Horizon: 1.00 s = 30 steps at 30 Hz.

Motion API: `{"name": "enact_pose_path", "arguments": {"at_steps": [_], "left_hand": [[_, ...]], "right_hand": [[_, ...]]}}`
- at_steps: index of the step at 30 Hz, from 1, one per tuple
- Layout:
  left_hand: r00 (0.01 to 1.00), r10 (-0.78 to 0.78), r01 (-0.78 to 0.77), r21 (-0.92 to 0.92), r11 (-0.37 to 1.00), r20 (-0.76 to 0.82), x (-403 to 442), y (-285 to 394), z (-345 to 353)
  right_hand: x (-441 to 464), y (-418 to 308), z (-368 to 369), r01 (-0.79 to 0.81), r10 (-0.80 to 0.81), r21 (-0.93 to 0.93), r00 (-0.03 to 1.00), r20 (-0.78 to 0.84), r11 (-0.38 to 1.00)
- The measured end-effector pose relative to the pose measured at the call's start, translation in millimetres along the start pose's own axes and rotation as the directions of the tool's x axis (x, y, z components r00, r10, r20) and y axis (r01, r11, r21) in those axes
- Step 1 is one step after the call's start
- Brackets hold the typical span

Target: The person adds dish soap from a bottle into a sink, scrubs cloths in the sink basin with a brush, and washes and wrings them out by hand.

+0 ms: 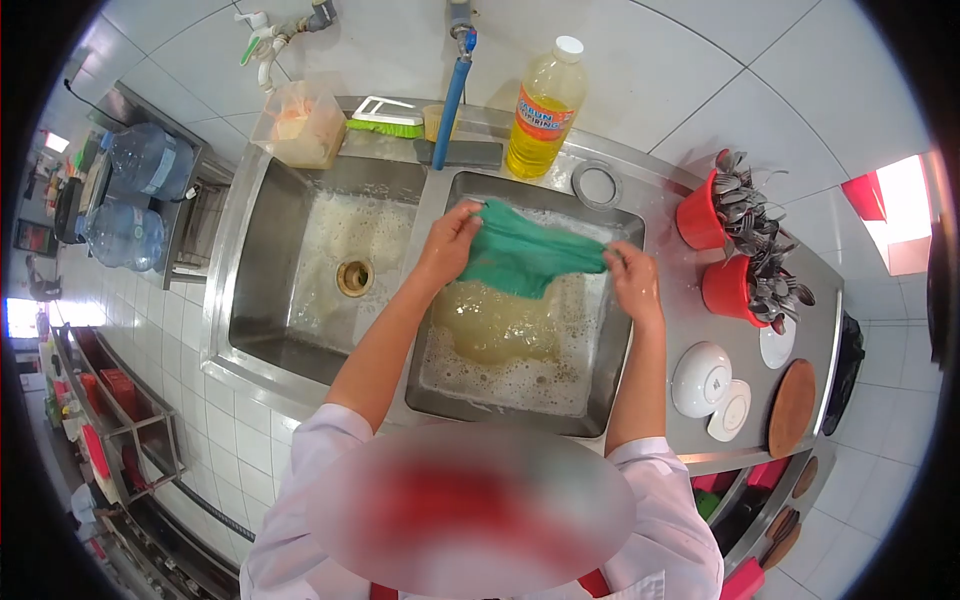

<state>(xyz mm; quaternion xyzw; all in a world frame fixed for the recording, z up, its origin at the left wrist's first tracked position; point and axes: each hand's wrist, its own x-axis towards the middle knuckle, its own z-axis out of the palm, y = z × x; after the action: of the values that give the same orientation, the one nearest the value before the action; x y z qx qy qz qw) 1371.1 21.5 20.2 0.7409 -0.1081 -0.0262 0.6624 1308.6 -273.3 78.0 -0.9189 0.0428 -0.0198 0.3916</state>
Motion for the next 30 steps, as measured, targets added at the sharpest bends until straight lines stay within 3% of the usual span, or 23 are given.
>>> {"name": "enact_pose_path", "arguments": {"at_steps": [1,4,6,7,8,9,10,11,12,13,14,15,17,18,19,20,21,22,23,26,27,29,30], "left_hand": [[0.998,-0.037,0.031,-0.107,0.994,-0.052,2.3,-1.3,-0.4],[0.996,0.08,-0.083,-0.068,0.994,-0.048,11.1,2.2,-2.1],[0.997,0.074,-0.073,-0.046,0.996,0.012,8.7,13.2,-7.8],[0.996,0.062,-0.061,-0.025,0.998,0.066,5.7,21.1,-11.5],[0.996,0.06,-0.058,-0.022,0.998,0.07,0.8,24.0,-16.0],[0.975,0.027,-0.054,0.12,0.991,0.219,-7.3,26.2,-20.8],[0.934,-0.027,-0.07,0.257,0.964,0.357,-16.9,26.5,-24.7],[0.841,-0.095,-0.12,0.356,0.927,0.533,-28.8,24.4,-28.2],[0.714,-0.179,-0.193,0.436,0.879,0.677,-41.1,21.7,-29.1],[0.647,-0.34,-0.113,0.527,0.843,0.682,-57.4,19.2,-25.5],[0.559,-0.494,-0.037,0.615,0.788,0.666,-73.9,14.5,-20.6],[0.554,-0.499,-0.028,0.614,0.789,0.667,-81.5,3.8,-12.8],[0.347,-0.839,-0.029,0.9,0.436,0.418,-89.0,-25.7,12.8],[0.343,-0.841,-0.026,0.899,0.438,0.419,-96.1,-37.1,25.7],[0.536,-0.733,-0.031,0.878,0.478,0.418,-106.3,-47.9,39.2],[0.709,-0.588,-0.045,0.857,0.513,0.389,-113.1,-59.9,50.9],[0.709,-0.591,-0.039,0.857,0.513,0.386,-121.6,-74.3,62.6],[0.792,-0.487,-0.152,0.892,0.425,0.368,-126.7,-90.4,73.1],[0.857,-0.367,-0.251,0.916,0.314,0.361,-125.1,-103.7,78.1],[0.854,-0.404,-0.204,0.926,0.318,0.327,-117.0,-147.1,85.1],[0.856,-0.406,-0.196,0.927,0.32,0.321,-108.1,-164.4,89.7],[0.784,-0.586,0.075,0.906,0.417,0.205,-94.0,-195.8,98.1],[0.782,-0.591,0.085,0.906,0.415,0.198,-86.5,-206.3,98.5]], "right_hand": [[0.1,-2.0,-0.9,-0.002,0.002,0.002,1.0,-0.004,1.0],[3.1,-5.3,-5.9,-0.05,0.071,0.175,0.991,-0.115,0.983],[1.9,1.3,-8.8,0.249,-0.189,0.195,0.94,-0.283,0.949],[-2.4,5.6,-14.3,0.246,-0.185,0.197,0.941,-0.284,0.949],[-9.8,11.7,-22.4,0.209,-0.177,0.193,0.969,-0.169,0.959],[-18.9,17.6,-28.2,0.17,-0.164,0.185,0.985,-0.051,0.968],[-28.6,23.8,-30.6,0.163,-0.156,0.187,0.986,-0.05,0.969],[-39.1,30.9,-31.2,0.102,-0.144,0.179,0.96,0.24,0.979],[-47.4,36.4,-29.2,0.048,-0.121,0.156,0.853,0.507,0.987],[-53.4,39.0,-22.9,0.044,-0.118,0.156,0.855,0.506,0.987],[-61.7,40.0,-11.7,-0.059,0.089,-0.068,0.764,0.639,0.996],[-68.3,41.7,2.5,-0.12,0.306,-0.3,0.633,0.711,0.946],[-71.9,54.3,46.7,-0.02,0.286,-0.382,0.7,0.654,0.924],[-73.5,66.1,75.2,0.016,0.182,-0.303,0.769,0.613,0.953],[-76.6,69.7,98.3,0.059,0.079,-0.225,0.825,0.559,0.973],[-75.9,55.4,114.5,0.061,0.078,-0.225,0.824,0.561,0.972],[-76.3,37.9,131.5,0.146,0.13,-0.386,0.786,0.604,0.911],[-73.6,29.4,142.0,0.239,0.187,-0.526,0.752,0.632,0.816],[-68.6,38.9,155.0,0.245,0.182,-0.526,0.754,0.631,0.814],[-50.9,84.1,196.1,0.3,0.181,-0.635,0.796,0.578,0.712],[-39.7,95.1,204.6,0.216,0.211,-0.604,0.804,0.556,0.767],[-30.7,123.4,229.1,0.137,0.249,-0.562,0.794,0.554,0.816],[-23.4,139.6,243.1,0.031,0.388,-0.59,0.726,0.568,0.807]]}}
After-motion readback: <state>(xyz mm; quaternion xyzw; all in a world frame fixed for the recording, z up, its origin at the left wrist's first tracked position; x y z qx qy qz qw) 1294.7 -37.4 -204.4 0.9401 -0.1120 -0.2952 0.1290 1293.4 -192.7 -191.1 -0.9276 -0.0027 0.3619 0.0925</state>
